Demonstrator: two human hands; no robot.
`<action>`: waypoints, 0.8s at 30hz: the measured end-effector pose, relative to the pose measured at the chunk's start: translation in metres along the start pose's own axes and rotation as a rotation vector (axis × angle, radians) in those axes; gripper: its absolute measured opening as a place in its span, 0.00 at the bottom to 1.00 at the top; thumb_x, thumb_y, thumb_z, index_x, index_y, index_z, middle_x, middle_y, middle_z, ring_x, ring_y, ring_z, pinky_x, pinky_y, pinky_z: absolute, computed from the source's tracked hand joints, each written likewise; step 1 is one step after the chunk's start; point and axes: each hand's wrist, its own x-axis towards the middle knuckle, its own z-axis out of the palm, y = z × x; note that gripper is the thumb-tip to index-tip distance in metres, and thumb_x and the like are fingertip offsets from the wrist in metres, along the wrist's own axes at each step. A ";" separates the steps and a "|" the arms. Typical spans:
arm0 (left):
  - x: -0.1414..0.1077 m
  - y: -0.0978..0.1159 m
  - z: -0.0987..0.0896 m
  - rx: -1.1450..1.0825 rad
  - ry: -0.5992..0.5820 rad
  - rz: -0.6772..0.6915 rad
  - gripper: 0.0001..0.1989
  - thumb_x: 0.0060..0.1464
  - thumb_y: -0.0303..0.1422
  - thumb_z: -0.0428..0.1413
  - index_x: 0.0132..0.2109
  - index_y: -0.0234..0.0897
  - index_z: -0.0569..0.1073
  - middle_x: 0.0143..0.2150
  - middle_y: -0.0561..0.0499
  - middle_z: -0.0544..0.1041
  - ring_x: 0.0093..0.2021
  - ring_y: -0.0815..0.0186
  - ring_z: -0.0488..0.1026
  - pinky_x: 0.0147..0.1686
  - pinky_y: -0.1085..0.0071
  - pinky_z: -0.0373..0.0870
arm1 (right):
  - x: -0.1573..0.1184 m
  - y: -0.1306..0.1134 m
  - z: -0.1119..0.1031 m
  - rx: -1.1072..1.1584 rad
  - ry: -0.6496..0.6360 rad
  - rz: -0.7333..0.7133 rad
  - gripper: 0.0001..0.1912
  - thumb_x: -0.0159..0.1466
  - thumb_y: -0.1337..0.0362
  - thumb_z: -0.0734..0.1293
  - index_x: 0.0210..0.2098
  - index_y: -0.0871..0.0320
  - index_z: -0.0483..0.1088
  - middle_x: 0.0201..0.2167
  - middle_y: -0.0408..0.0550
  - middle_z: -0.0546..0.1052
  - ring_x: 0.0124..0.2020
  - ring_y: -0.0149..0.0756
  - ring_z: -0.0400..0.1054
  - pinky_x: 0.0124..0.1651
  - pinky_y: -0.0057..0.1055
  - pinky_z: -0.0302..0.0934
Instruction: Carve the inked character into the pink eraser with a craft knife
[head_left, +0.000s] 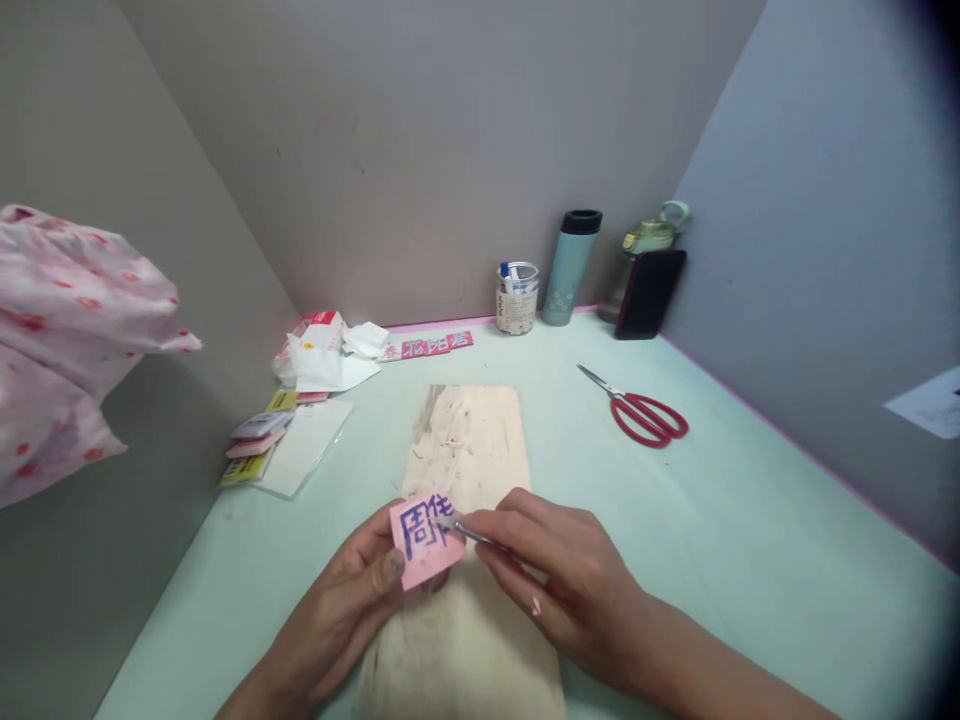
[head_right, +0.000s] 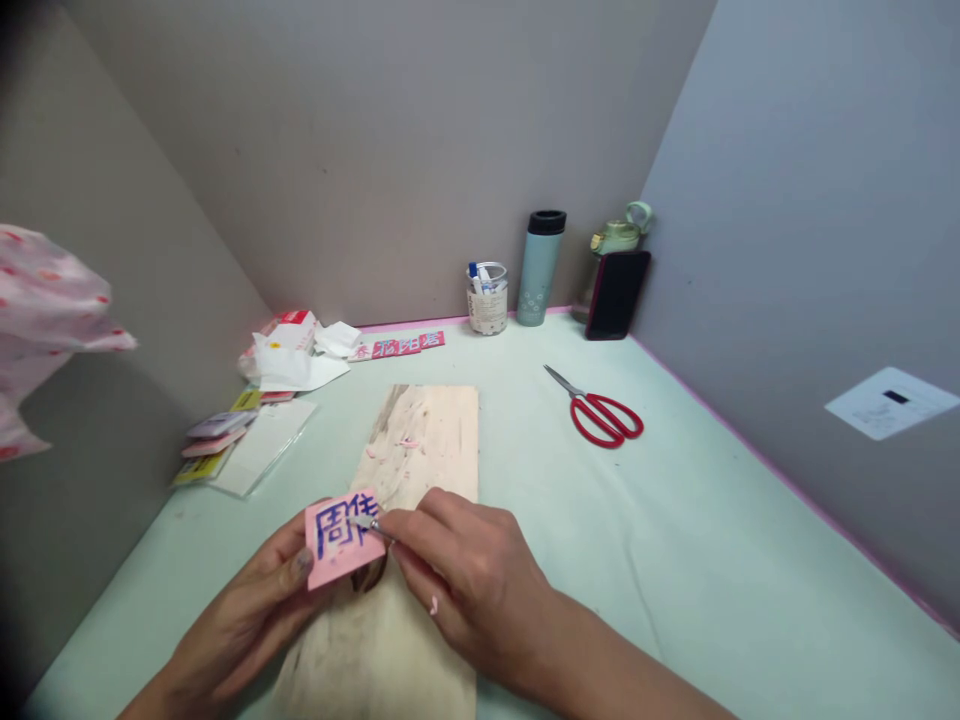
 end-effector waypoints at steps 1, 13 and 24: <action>0.000 0.000 0.000 0.002 0.003 0.002 0.19 0.52 0.38 0.71 0.52 0.44 0.82 0.50 0.46 0.84 0.49 0.58 0.81 0.53 0.66 0.74 | 0.000 0.000 0.000 -0.003 -0.002 -0.002 0.13 0.72 0.73 0.60 0.50 0.60 0.74 0.31 0.47 0.75 0.28 0.32 0.68 0.29 0.27 0.61; 0.002 -0.003 0.005 0.122 -0.027 0.058 0.20 0.54 0.40 0.69 0.53 0.47 0.81 0.51 0.49 0.83 0.54 0.57 0.77 0.54 0.70 0.70 | -0.002 -0.003 0.002 -0.088 -0.052 -0.014 0.12 0.72 0.73 0.59 0.47 0.60 0.73 0.28 0.44 0.72 0.25 0.33 0.65 0.25 0.30 0.55; 0.005 -0.013 -0.006 0.314 -0.023 0.164 0.23 0.58 0.41 0.67 0.60 0.46 0.76 0.55 0.49 0.81 0.56 0.57 0.75 0.55 0.71 0.69 | -0.002 -0.007 0.005 -0.091 -0.032 -0.019 0.11 0.71 0.74 0.59 0.44 0.60 0.72 0.26 0.42 0.68 0.24 0.32 0.62 0.24 0.30 0.52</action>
